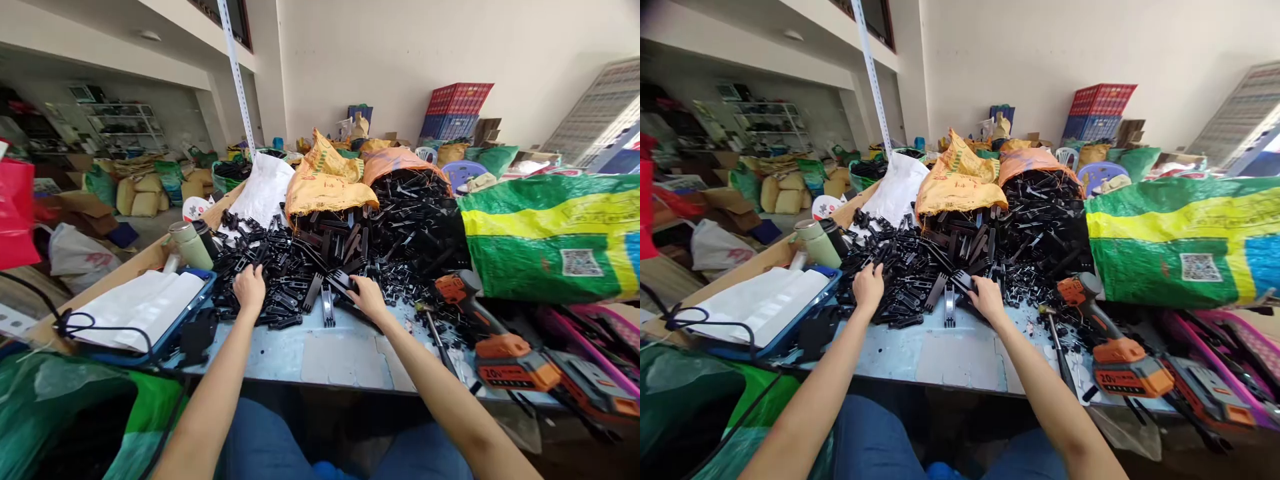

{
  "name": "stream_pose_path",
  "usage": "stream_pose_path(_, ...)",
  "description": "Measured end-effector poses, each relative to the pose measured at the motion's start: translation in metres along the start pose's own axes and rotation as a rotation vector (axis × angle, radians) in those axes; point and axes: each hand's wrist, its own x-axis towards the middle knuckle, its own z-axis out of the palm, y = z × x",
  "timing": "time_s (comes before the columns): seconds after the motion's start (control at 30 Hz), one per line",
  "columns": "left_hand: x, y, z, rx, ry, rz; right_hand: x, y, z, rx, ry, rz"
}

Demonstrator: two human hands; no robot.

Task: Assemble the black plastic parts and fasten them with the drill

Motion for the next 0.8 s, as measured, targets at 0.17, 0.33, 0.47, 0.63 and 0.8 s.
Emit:
stream_pose_path(0.17, -0.121, 0.007, 0.005, -0.068, -0.136, 0.449, -0.060, 0.006, -0.002, 0.113, -0.240, -0.223)
stream_pose_path(0.33, -0.192, 0.004, 0.001, 0.076, -0.318, 0.639, -0.081, 0.052, 0.004, 0.033, -0.206, 0.067)
stream_pose_path(0.47, -0.192, 0.025, 0.005, 0.020, -0.366, 0.640, -0.091, 0.052, 0.009, 0.249, -0.307, -0.013)
stream_pose_path(0.63, -0.191, 0.049, 0.025, -0.149, -0.474, 0.593, -0.103, 0.016, 0.014, 0.312, -0.277, -0.043)
stream_pose_path(0.8, -0.189, 0.050, 0.014, -0.581, -0.634, 0.228, -0.104, 0.003, 0.024, 0.721, -0.293, 0.122)
